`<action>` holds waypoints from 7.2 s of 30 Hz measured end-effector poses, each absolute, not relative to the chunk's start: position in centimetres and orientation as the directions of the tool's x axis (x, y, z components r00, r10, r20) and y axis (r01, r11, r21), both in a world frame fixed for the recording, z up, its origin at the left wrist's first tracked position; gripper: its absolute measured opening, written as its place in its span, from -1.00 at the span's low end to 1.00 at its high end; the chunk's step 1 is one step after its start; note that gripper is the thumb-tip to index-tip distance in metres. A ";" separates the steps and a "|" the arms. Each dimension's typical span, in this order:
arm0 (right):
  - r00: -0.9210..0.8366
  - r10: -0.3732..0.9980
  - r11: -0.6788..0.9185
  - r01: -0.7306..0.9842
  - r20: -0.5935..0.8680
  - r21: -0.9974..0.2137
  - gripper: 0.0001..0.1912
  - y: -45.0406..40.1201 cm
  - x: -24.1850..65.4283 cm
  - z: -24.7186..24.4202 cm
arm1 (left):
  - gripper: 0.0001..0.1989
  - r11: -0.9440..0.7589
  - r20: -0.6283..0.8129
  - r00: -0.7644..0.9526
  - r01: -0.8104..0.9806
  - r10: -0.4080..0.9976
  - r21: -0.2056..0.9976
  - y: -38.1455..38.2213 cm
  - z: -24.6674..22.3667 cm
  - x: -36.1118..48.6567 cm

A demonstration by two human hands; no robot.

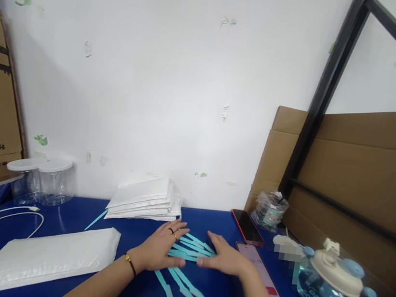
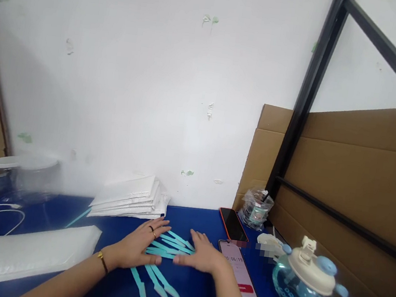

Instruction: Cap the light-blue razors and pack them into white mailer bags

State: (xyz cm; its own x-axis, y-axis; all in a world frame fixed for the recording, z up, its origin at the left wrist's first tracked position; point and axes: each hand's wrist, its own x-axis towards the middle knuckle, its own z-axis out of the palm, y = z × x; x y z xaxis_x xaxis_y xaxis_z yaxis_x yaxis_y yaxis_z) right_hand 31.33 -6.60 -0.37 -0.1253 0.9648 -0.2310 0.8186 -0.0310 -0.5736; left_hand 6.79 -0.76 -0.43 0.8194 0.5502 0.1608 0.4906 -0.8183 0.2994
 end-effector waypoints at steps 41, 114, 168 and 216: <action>0.221 0.968 -0.042 -0.309 -0.115 -0.950 -0.46 -6.1 22.6 -4.4 | 0.10 -0.571 -0.081 0.644 0.723 0.761 0.388 -4.7 -2.2 2.3; -0.354 0.933 0.336 0.776 0.074 -0.534 -0.88 -2.7 24.8 -2.0 | -0.86 -0.523 0.032 0.575 0.718 0.817 0.459 0.6 -1.8 2.2; -0.248 0.966 0.246 0.812 0.068 -0.529 -0.79 -3.8 27.3 -0.3 | -0.73 -0.560 0.077 0.580 0.731 0.811 0.389 0.7 0.0 0.9; -0.308 0.951 0.287 0.857 0.021 -0.429 -0.97 -4.7 28.2 1.3 | -0.86 -0.601 0.074 0.612 0.733 0.787 0.319 0.3 0.5 0.6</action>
